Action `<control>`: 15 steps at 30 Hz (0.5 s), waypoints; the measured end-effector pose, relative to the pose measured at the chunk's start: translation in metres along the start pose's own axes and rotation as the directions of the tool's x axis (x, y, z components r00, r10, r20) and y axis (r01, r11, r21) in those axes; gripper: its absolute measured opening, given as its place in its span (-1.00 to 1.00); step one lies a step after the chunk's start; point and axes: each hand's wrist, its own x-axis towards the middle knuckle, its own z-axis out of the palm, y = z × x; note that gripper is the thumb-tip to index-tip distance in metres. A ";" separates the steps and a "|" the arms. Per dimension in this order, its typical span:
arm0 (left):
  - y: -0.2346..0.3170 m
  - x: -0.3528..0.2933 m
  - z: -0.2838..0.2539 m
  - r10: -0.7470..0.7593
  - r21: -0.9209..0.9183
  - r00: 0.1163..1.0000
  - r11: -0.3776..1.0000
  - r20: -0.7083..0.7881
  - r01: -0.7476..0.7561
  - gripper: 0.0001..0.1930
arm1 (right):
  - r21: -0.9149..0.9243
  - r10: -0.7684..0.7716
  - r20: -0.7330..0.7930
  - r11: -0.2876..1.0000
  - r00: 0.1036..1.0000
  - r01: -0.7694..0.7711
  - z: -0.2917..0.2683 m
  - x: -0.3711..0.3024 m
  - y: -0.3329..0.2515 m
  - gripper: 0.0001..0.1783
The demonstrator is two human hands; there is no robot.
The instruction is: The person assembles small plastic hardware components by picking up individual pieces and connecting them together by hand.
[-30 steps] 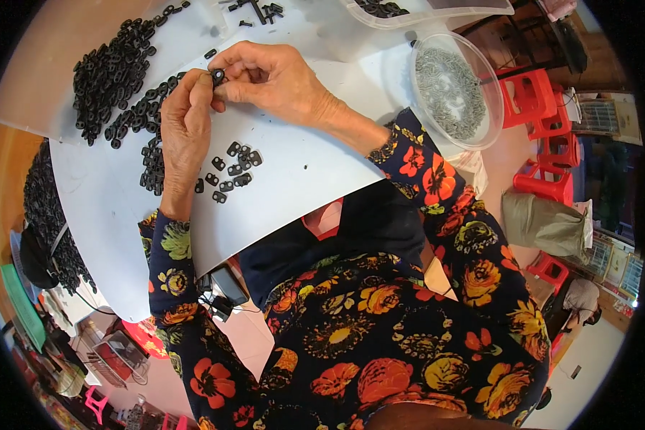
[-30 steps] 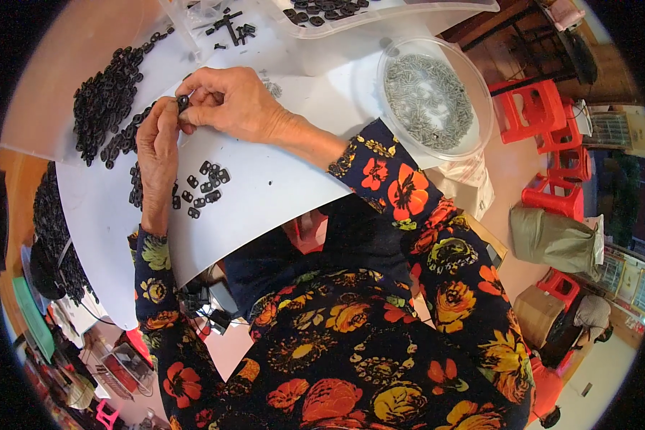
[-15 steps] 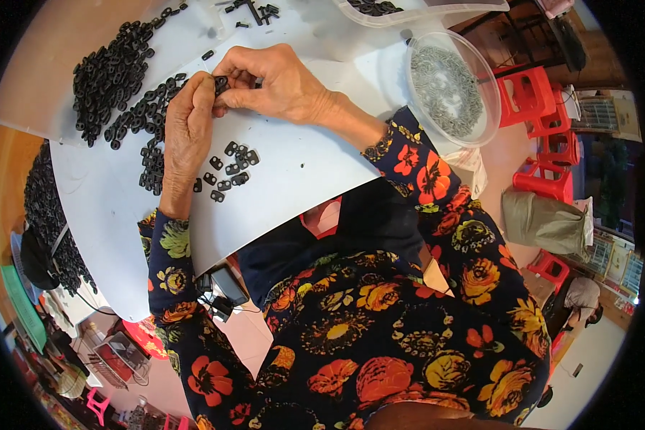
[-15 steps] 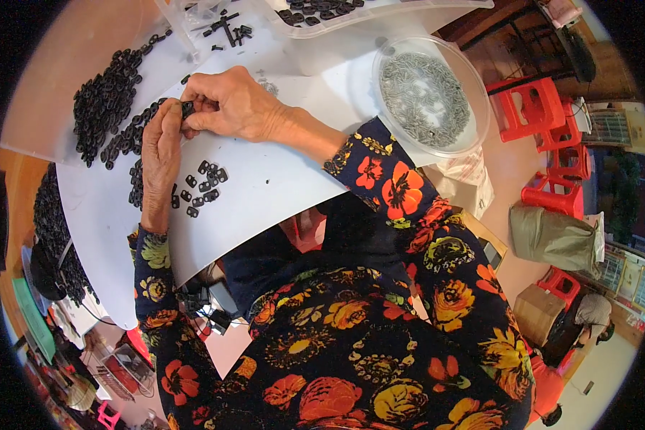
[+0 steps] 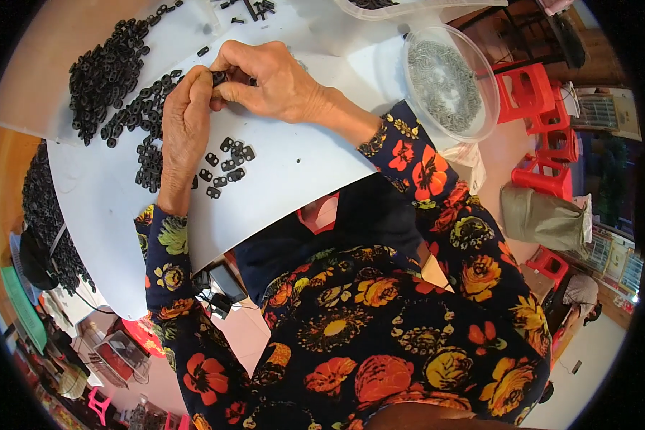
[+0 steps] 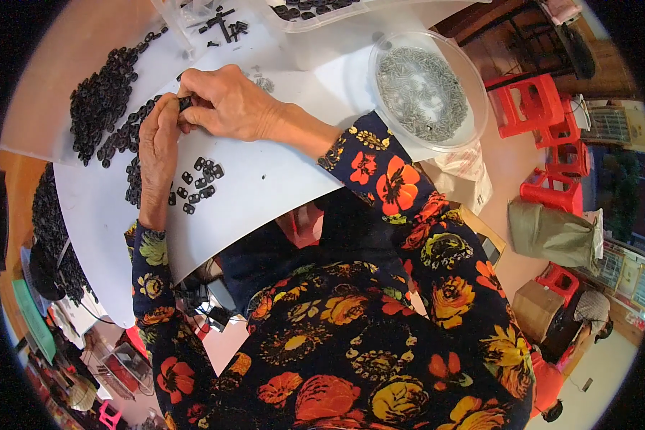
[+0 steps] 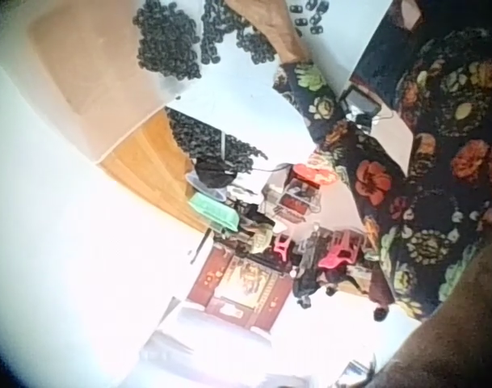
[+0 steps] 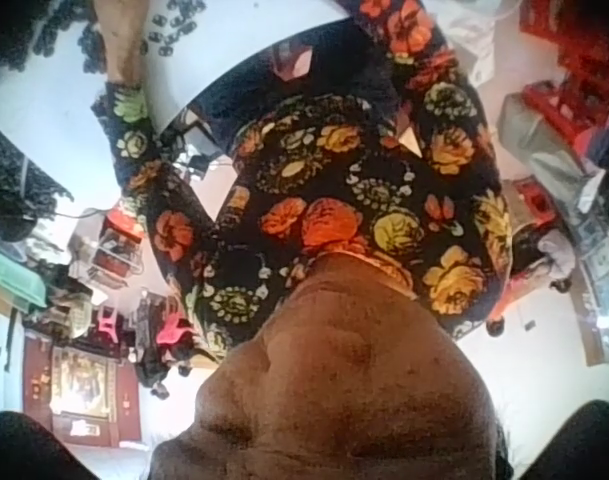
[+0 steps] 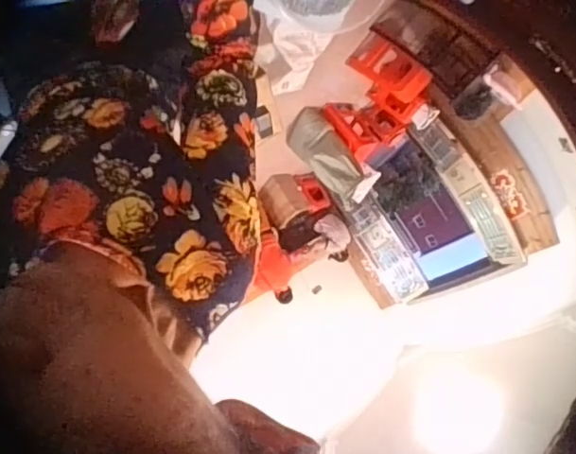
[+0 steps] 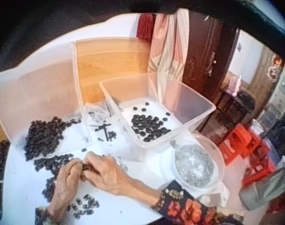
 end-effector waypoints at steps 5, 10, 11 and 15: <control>0.004 -0.002 0.006 -0.053 -0.118 0.999 0.992 0.007 0.053 -0.71 | -0.016 -0.038 0.019 0.999 0.999 0.039 -0.001 -0.002 0.006 -0.78; 0.002 -0.004 0.005 -0.070 -0.115 0.997 0.991 0.026 0.072 -0.71 | -0.141 -0.102 0.037 0.984 0.994 0.107 -0.001 -0.002 0.007 -0.76; 0.002 -0.004 0.004 -0.065 -0.130 0.998 0.989 0.023 0.068 -0.71 | -0.137 -0.104 0.038 0.985 0.994 0.108 -0.001 -0.001 0.007 -0.76; -0.002 -0.004 0.007 -0.062 -0.146 0.998 0.987 0.030 0.066 -0.70 | -0.037 -0.088 0.038 0.995 0.995 0.089 -0.004 -0.001 0.005 -0.75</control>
